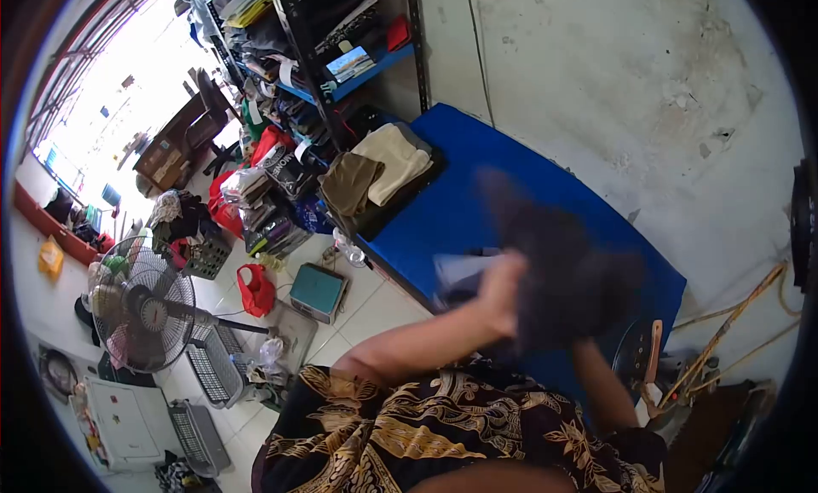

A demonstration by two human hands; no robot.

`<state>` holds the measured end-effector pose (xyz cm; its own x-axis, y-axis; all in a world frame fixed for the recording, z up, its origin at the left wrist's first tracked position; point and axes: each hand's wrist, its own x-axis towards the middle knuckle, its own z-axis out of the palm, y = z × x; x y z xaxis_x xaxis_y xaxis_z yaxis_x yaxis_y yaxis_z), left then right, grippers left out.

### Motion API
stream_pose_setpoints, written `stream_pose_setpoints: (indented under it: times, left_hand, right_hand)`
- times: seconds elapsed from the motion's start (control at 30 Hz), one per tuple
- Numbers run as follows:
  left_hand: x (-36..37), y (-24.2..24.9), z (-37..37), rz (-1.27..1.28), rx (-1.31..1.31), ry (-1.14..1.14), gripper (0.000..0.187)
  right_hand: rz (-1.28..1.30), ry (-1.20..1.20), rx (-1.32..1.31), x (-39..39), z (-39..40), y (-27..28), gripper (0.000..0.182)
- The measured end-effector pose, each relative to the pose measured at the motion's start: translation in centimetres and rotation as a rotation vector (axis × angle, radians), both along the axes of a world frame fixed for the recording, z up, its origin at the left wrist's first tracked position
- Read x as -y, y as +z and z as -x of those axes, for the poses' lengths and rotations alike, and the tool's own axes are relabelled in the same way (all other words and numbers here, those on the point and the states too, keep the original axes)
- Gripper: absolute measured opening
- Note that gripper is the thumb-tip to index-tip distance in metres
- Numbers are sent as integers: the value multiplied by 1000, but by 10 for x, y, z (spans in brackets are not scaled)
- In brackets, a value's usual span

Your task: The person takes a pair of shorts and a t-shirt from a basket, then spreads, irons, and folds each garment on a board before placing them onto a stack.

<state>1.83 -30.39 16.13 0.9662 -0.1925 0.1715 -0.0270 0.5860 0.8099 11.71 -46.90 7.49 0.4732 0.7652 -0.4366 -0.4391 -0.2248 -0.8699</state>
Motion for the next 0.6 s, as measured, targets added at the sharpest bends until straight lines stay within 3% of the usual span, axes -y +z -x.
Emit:
stream_pose_setpoints:
  times: [0.13, 0.17, 0.23, 0.3, 0.37, 0.43, 0.47, 0.5, 0.53, 0.6]
  left_hand:
    - [2, 27, 26, 143, 27, -684, 41]
    - [-15, 31, 26, -61, 54, -770, 44]
    - [-52, 41, 22, -316, 381, -903, 50]
    - [-103, -3, 15, -61, 242, -790, 52]
    - [-125, 24, 43, 273, 178, -508, 51]
    - [-114, 129, 55, 87, 630, -684, 51]
    - [-108, 140, 41, -309, 411, -829, 47]
    - [-102, 150, 26, -926, 236, -1043, 45]
    - [-95, 160, 12, -1377, 151, -1283, 45]
    - [-109, 126, -8, -1680, 12, -679, 48]
  right_hand:
    - [-47, 393, 90, -6, 36, 40, 50]
    - [-30, 556, 154, 3, 34, 59, 50]
    - [12, 888, 303, 18, 21, 97, 50]
    - [61, 1169, 452, 25, 8, 133, 50]
    - [137, 1330, 555, 27, -2, 161, 50]
    - [223, 1400, 655, 24, -9, 181, 50]
    - [283, 1418, 706, 18, -9, 189, 50]
    - [350, 1423, 755, 10, -7, 201, 50]
    - [449, 1458, 781, 6, 0, 221, 46]
    - [730, 1565, 836, -4, 21, 261, 37]
